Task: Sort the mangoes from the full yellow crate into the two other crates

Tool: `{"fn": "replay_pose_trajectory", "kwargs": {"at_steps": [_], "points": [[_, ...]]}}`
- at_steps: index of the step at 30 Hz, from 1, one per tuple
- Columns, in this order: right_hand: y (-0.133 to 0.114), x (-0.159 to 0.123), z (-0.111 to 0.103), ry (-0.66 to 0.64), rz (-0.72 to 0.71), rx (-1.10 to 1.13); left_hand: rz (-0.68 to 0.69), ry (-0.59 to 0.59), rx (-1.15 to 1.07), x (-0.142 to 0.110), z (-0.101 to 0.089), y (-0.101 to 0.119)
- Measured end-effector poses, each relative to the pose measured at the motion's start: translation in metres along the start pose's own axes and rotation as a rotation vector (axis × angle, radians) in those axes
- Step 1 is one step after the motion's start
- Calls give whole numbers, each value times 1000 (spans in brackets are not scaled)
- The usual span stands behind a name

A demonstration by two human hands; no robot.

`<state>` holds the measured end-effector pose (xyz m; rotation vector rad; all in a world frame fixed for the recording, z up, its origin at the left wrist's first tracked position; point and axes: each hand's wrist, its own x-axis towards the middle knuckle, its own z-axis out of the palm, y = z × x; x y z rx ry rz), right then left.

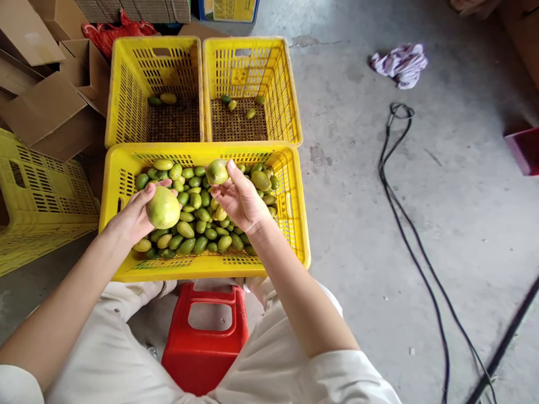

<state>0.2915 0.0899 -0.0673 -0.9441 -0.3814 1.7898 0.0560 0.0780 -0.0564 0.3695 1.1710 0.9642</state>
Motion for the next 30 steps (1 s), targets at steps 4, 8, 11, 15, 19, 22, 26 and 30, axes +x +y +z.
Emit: {"fn": "replay_pose_trajectory", "kwargs": {"at_steps": [4, 8, 11, 15, 19, 22, 26, 30], "points": [[-4, -3, 5, 3, 54, 67, -65, 27, -101, -3, 10, 6], [-14, -9, 14, 4, 110, 167, -155, 30, -207, -11, 21, 18], [-19, -12, 18, 27, 117, 231, -149, 21, -241, -15, 24, 22], [-17, -9, 10, 15, 115, 199, -92, 7, -238, -14, 21, 18], [-12, -3, 1, -13, 69, 101, -17, -9, -216, -15, 19, 15], [-10, -1, -2, -42, 49, 66, 13, -46, -177, -18, 21, 17], [-12, 1, 0, -15, 78, 79, 15, -44, -170, -22, 25, 18], [-13, 0, 2, 10, 90, 95, -1, 4, -157, -21, 25, 17]]}}
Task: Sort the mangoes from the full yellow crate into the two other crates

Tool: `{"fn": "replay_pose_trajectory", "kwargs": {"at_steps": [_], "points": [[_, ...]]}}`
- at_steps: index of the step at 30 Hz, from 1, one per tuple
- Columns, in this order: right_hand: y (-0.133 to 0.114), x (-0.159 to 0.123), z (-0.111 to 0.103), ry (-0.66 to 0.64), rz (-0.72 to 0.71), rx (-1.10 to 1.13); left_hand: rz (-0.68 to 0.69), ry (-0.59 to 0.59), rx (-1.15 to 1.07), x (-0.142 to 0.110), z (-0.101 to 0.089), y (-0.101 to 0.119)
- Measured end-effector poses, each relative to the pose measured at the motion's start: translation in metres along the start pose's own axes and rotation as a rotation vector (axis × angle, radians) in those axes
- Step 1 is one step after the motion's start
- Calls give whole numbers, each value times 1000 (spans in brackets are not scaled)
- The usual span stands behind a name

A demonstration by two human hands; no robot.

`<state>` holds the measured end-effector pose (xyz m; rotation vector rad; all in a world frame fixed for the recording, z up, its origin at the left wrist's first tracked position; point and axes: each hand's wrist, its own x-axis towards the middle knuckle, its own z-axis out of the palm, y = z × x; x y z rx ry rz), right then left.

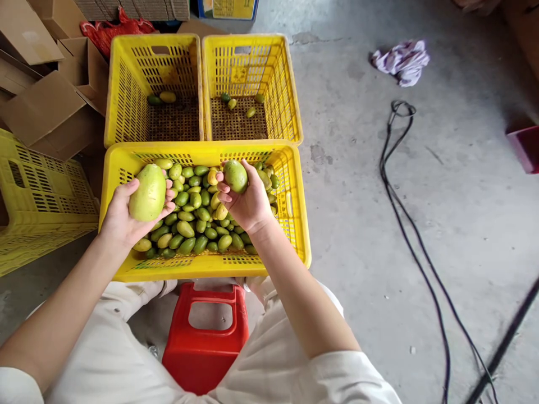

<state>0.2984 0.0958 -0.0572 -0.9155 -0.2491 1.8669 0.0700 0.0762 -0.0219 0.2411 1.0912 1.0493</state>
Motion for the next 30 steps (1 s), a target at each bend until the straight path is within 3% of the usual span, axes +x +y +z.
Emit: {"fn": "replay_pose_trajectory", "kwargs": {"at_steps": [7, 13, 18, 23, 30], "points": [[-1, -2, -1, -37, -15, -10, 10, -31, 15, 3, -4, -1], [0, -2, 1, 17, -44, -77, -13, -36, -15, 2, -1, 0], [0, -2, 2, -3, -60, -105, -73, -50, 32, 9, -9, -1], [-1, -4, 3, -11, -45, -108, -40, -36, 47, 14, -15, -8], [1, -2, 4, 40, -9, -66, -111, 24, -58, 1, 1, 3]]}}
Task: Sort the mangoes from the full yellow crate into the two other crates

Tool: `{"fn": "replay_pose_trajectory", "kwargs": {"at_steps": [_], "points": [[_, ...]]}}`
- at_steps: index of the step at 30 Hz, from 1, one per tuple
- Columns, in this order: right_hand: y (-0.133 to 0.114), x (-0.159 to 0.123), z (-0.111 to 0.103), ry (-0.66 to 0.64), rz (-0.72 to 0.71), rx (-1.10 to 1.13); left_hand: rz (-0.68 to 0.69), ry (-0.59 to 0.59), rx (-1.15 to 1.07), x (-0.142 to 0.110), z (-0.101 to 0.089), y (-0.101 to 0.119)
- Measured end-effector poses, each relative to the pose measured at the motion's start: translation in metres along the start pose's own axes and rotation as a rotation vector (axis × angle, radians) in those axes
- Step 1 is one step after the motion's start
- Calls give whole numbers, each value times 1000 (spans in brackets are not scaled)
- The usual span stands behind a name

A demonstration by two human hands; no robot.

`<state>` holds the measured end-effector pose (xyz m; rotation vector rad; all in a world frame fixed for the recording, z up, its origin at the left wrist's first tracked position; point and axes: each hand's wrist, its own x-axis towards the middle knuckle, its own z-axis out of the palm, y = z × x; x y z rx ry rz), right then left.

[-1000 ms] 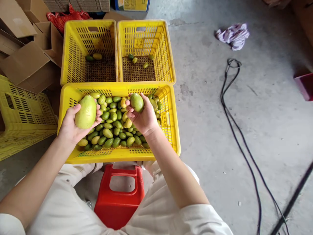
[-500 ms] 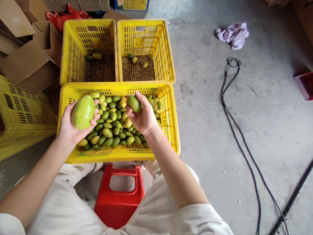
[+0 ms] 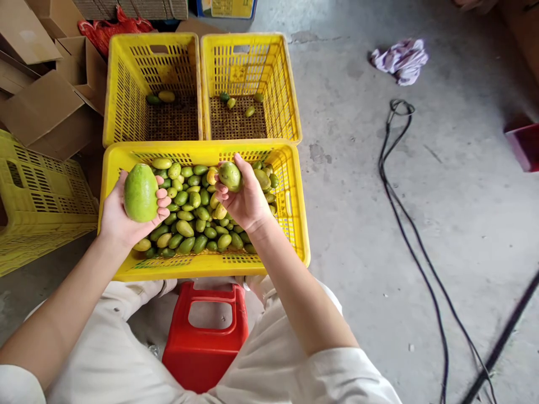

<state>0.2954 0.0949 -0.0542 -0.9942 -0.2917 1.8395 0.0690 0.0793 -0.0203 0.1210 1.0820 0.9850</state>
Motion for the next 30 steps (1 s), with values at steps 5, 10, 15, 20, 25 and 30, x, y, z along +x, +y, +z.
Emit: {"fn": "replay_pose_trajectory", "kwargs": {"at_steps": [5, 10, 15, 20, 25, 30], "points": [[0, 1, -2, -30, -19, -26, 24, 17, -64, -5, 6, 3], [-1, 1, -3, -46, -20, -28, 54, -59, 0, 2, -6, -1], [-1, 2, -3, -23, -3, 22, 74, -52, 14, 3, -11, -3], [0, 3, -2, -25, 33, 61, 128, -43, 13, 4, -9, -5], [1, 4, -4, -62, 32, 43, 174, -24, 22, 4, -5, -6], [1, 4, -4, -55, 51, 77, 131, -82, 10, 2, -2, -3]]}}
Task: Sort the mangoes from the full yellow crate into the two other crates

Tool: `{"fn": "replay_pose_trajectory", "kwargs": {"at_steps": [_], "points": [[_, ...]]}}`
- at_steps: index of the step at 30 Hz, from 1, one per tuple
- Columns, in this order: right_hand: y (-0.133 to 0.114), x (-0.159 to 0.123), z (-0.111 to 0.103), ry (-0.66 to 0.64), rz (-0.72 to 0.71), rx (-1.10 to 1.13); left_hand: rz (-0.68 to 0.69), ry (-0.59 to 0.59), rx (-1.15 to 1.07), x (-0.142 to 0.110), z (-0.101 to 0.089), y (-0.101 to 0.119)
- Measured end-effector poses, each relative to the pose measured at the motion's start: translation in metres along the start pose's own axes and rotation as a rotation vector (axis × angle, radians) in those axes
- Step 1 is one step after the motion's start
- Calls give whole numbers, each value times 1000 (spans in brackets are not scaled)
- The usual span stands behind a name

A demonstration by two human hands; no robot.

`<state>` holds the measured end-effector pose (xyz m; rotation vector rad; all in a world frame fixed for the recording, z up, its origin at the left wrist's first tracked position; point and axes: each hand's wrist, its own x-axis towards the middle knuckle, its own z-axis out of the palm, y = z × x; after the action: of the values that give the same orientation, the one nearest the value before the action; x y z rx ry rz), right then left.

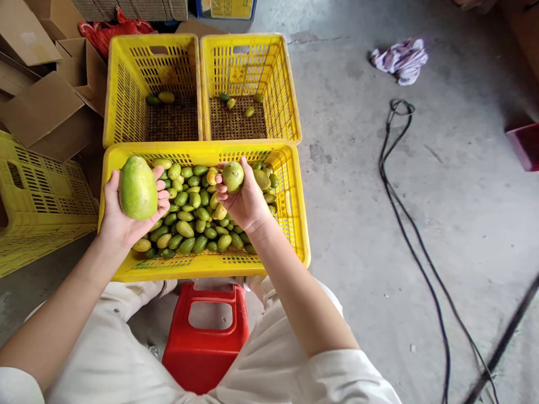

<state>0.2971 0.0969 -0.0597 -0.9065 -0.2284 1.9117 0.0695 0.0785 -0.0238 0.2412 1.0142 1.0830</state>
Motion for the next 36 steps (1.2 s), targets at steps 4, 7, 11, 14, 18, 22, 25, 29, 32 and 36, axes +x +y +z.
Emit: {"fn": "replay_pose_trajectory", "kwargs": {"at_steps": [4, 7, 11, 14, 18, 22, 25, 29, 32, 36], "points": [[-1, -2, 2, 12, -2, -7, -53, 47, 15, 2, 0, -3], [-1, -4, 3, 33, -31, -53, -92, 36, 44, 5, -3, -7], [0, -7, 5, 44, -90, -126, -140, 7, 42, 8, -9, -7], [2, -7, 4, 37, -124, -148, -116, -19, 55, 7, -12, -5], [3, -6, 3, 37, -125, -145, -54, -72, 76, 5, -17, -6], [2, -7, 7, 40, -118, -116, -4, -114, 71, 5, -21, -8], [-1, -9, 14, 57, -90, -55, -5, -126, 84, 5, -21, -8], [-4, -12, 21, 57, 7, 41, -2, -124, 99, 6, -22, -8], [-2, -11, 17, 13, 5, 33, 24, -104, 100, 7, -24, -9], [0, -9, 11, -21, 0, 10, 65, -117, 116, 10, -26, -11]]}}
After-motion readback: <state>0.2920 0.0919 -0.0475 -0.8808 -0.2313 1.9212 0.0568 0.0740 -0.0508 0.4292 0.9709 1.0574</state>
